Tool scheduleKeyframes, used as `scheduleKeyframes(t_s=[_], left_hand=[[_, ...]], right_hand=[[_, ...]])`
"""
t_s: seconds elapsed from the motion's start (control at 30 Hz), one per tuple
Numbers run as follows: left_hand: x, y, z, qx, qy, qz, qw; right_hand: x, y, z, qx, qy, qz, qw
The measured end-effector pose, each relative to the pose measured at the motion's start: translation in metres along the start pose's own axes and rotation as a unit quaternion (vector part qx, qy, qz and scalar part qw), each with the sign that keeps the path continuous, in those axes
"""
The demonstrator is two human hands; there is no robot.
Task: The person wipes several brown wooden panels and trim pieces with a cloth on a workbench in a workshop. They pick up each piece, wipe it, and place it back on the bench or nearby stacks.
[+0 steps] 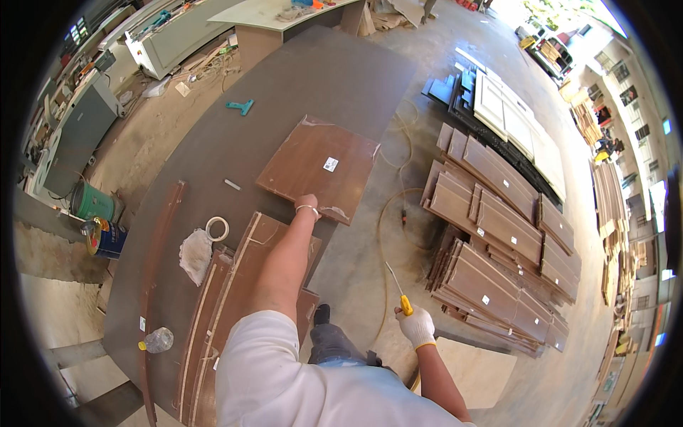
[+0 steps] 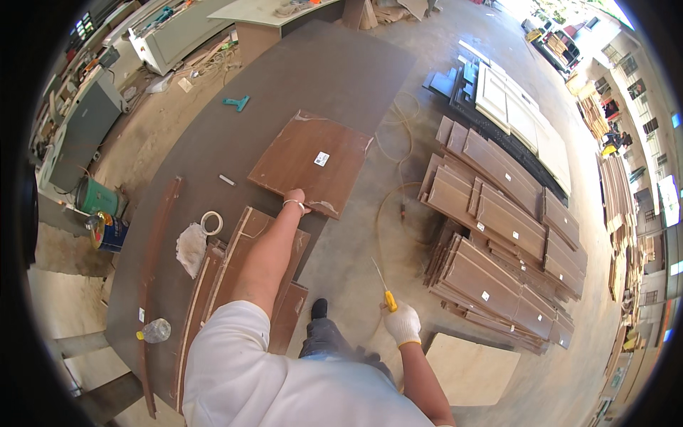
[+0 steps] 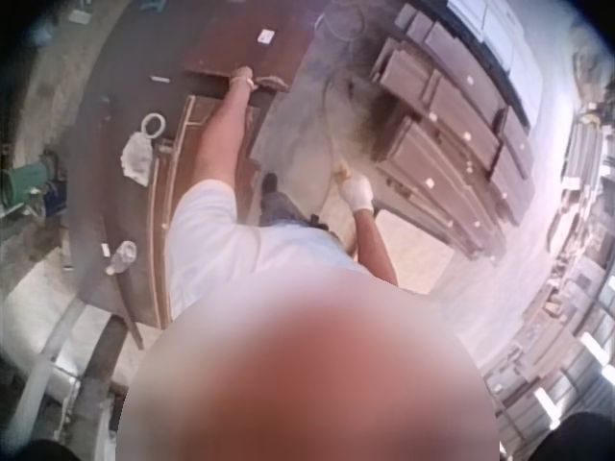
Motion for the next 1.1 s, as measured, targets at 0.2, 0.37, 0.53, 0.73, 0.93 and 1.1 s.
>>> scheduleKeyframes(t_s=[0.2,0.37,0.53,0.73,0.93,1.1], left_hand=[[-0.041,0.032,-0.053,-0.338,-0.376,0.004,0.863],[-0.091,0.145,-0.167,-0.328,-0.265,-0.345,0.839],[-0.085,0.212,-0.238,-0.04,-0.212,-0.372,0.903],[-0.063,0.195,-0.276,-0.067,-0.222,-0.217,0.948],[-0.078,0.173,-0.343,-0.229,-0.595,-0.209,0.742],[-0.053,0.181,-0.35,-0.184,-0.502,-0.172,0.828]], right_hand=[[-0.021,0.009,0.032,-0.088,0.044,-0.073,0.992],[-0.048,0.027,0.061,0.01,0.021,-0.088,0.996],[-0.056,0.041,0.061,-0.027,0.06,-0.05,0.997],[-0.053,0.054,0.076,-0.103,0.133,-0.08,0.983],[-0.061,0.054,0.094,-0.046,0.163,-0.156,0.973],[-0.057,0.06,0.096,-0.014,0.166,-0.167,0.972]])
Point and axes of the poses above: each hand's wrist, its own y-axis away from the middle knuckle, its own x-axis out of the back of the hand, z = x × y, the point moved 2 cm from there along -y, towards the middle knuckle, and after that the axes turned 10 degrees about -y, right-handed, at the moved point
